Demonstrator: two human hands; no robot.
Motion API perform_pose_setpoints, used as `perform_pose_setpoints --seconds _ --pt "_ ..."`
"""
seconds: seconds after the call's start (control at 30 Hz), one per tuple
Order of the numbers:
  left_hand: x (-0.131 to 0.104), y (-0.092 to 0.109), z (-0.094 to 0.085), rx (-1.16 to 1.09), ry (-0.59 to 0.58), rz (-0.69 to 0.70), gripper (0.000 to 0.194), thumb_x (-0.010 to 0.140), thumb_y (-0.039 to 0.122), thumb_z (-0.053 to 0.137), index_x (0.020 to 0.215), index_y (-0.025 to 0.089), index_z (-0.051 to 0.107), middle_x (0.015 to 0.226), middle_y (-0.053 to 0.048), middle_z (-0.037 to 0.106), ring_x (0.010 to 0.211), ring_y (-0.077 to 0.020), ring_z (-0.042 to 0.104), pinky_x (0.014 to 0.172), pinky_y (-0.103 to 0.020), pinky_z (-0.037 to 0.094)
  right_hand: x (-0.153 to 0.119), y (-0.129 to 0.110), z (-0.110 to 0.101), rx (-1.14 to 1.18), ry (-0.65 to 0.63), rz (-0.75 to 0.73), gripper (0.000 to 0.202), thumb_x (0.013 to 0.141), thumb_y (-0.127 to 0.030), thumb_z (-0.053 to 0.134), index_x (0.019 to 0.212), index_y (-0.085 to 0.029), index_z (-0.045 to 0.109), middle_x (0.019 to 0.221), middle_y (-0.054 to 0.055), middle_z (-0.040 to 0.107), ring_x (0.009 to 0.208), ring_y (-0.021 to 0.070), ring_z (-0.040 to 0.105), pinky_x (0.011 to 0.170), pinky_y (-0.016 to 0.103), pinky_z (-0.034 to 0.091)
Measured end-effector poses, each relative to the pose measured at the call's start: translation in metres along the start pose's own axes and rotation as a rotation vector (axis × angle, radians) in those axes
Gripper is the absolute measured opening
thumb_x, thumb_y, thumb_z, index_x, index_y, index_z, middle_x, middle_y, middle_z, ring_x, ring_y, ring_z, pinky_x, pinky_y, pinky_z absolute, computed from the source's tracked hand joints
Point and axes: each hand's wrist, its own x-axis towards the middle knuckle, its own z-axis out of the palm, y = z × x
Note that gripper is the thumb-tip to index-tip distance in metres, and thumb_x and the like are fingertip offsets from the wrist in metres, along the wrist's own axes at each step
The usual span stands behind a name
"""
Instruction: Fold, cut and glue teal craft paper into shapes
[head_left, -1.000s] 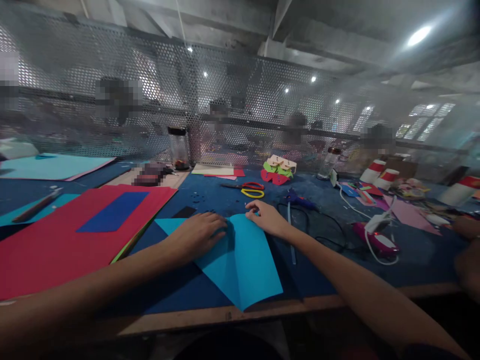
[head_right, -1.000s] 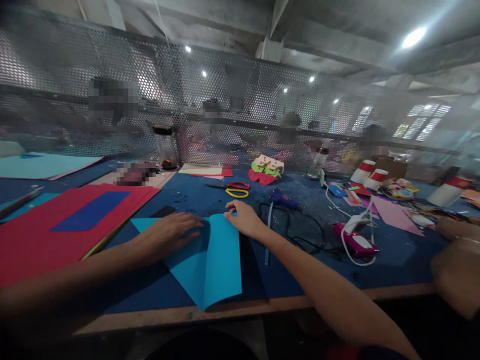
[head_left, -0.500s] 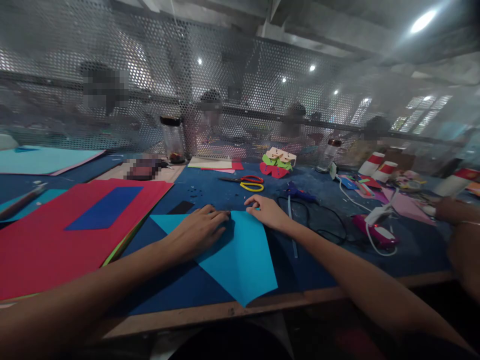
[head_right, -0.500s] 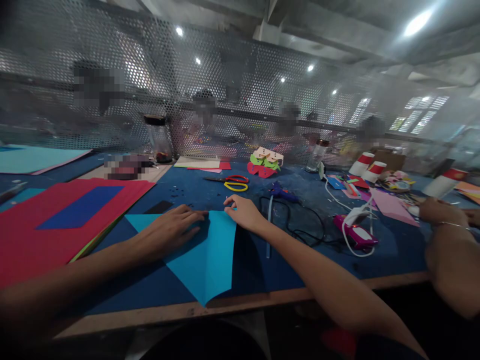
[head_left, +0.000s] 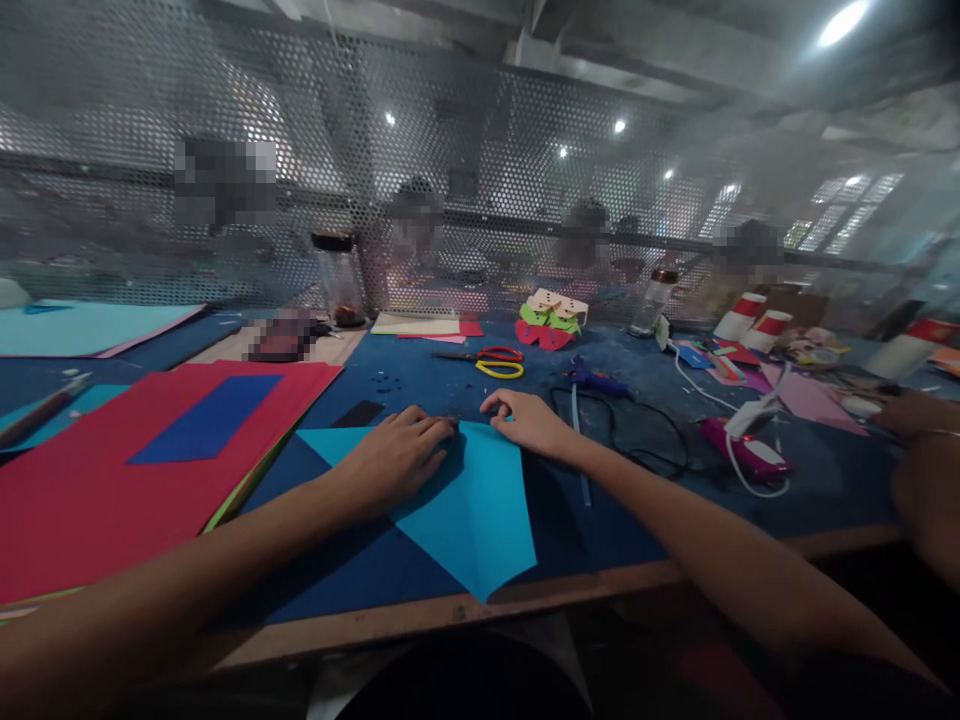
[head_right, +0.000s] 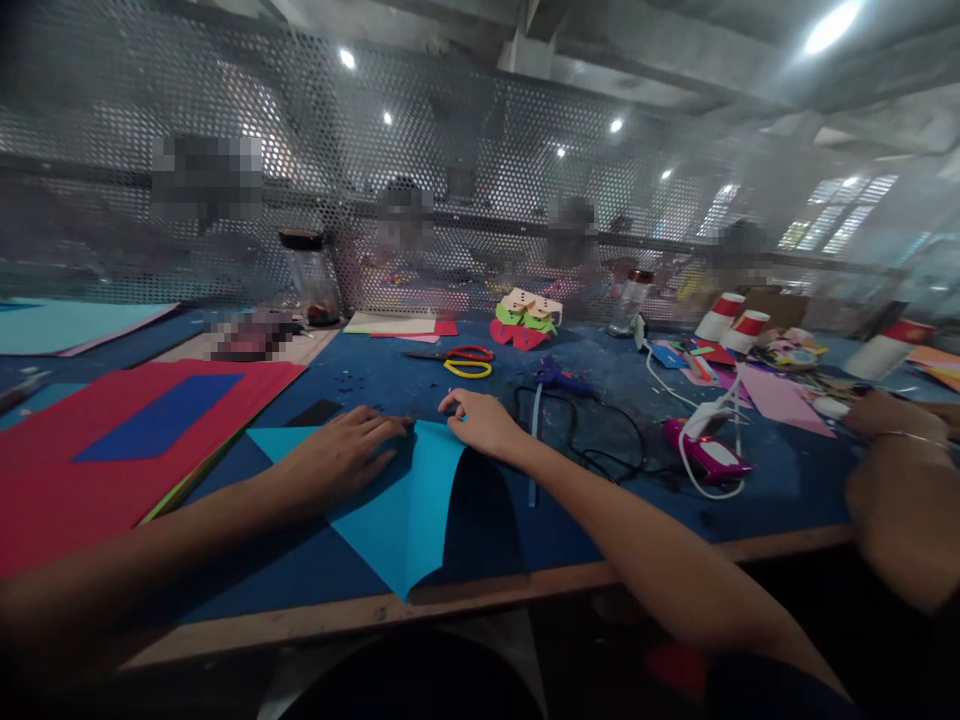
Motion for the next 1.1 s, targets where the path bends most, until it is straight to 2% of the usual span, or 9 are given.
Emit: perform_pose_setpoints --seconds 0.07,0.17,0.3,0.43,0.57,0.97,1.1 --pt "-0.001 -0.002 0.002 -0.013 0.007 -0.008 0.024 0.100 0.018 0.055 0.124 0.020 0.059 0.137 -0.009 0.067 0.113 -0.0280 0.059 0.100 -0.046 0.050 0.000 0.000 -0.001 0.000 0.002 0.009 0.028 0.086 -0.013 0.058 0.111 -0.020 0.070 0.085 0.001 0.071 0.083 0.0177 0.065 0.074 0.027 0.041" --pt "-0.004 -0.004 0.003 -0.045 0.008 -0.016 0.023 0.101 0.021 0.056 0.124 0.020 0.059 0.138 -0.008 0.066 0.116 -0.0281 0.058 0.100 -0.045 0.050 -0.002 0.003 -0.003 0.018 0.023 0.031 0.023 0.092 -0.024 0.060 0.112 -0.018 0.069 0.085 0.001 0.069 0.079 0.0167 0.062 0.072 0.027 0.040" --pt "-0.009 -0.005 0.000 -0.098 0.006 0.005 0.024 0.103 0.026 0.056 0.125 0.022 0.060 0.138 -0.007 0.066 0.121 -0.0269 0.058 0.102 -0.044 0.050 -0.005 0.009 -0.007 0.075 0.045 0.049 0.026 0.094 -0.035 0.062 0.111 -0.016 0.069 0.074 -0.001 0.062 0.068 0.0140 0.057 0.065 0.026 0.037" --pt "-0.011 -0.004 -0.004 -0.121 -0.004 0.009 0.028 0.103 0.027 0.057 0.130 0.023 0.060 0.139 -0.006 0.066 0.120 -0.0268 0.058 0.102 -0.045 0.049 -0.005 0.014 -0.008 0.152 0.011 0.045 0.026 0.090 -0.031 0.065 0.112 -0.015 0.068 0.066 -0.004 0.057 0.060 0.0120 0.052 0.061 0.025 0.034" --pt "-0.011 -0.004 -0.003 -0.123 0.009 0.010 0.028 0.103 0.028 0.057 0.130 0.023 0.061 0.140 -0.006 0.065 0.117 -0.0270 0.058 0.101 -0.045 0.049 -0.003 0.015 -0.006 0.201 0.000 0.047 0.027 0.087 -0.026 0.065 0.112 -0.015 0.068 0.068 -0.004 0.058 0.061 0.0120 0.053 0.060 0.025 0.036" --pt "-0.010 -0.002 -0.001 -0.096 0.020 0.016 0.028 0.102 0.026 0.058 0.130 0.022 0.061 0.138 -0.007 0.066 0.116 -0.0276 0.057 0.102 -0.045 0.048 -0.006 0.012 -0.008 0.070 -0.045 0.003 0.028 0.083 -0.013 0.057 0.106 -0.016 0.072 0.073 -0.001 0.063 0.065 0.0135 0.057 0.060 0.025 0.035" --pt "-0.012 -0.002 -0.003 -0.088 0.009 0.021 0.028 0.103 0.027 0.057 0.131 0.023 0.060 0.140 -0.007 0.065 0.116 -0.0272 0.058 0.102 -0.044 0.048 -0.006 0.013 -0.007 0.077 -0.022 0.011 0.021 0.090 -0.021 0.058 0.104 -0.016 0.071 0.084 0.003 0.070 0.074 0.0153 0.061 0.067 0.026 0.040"
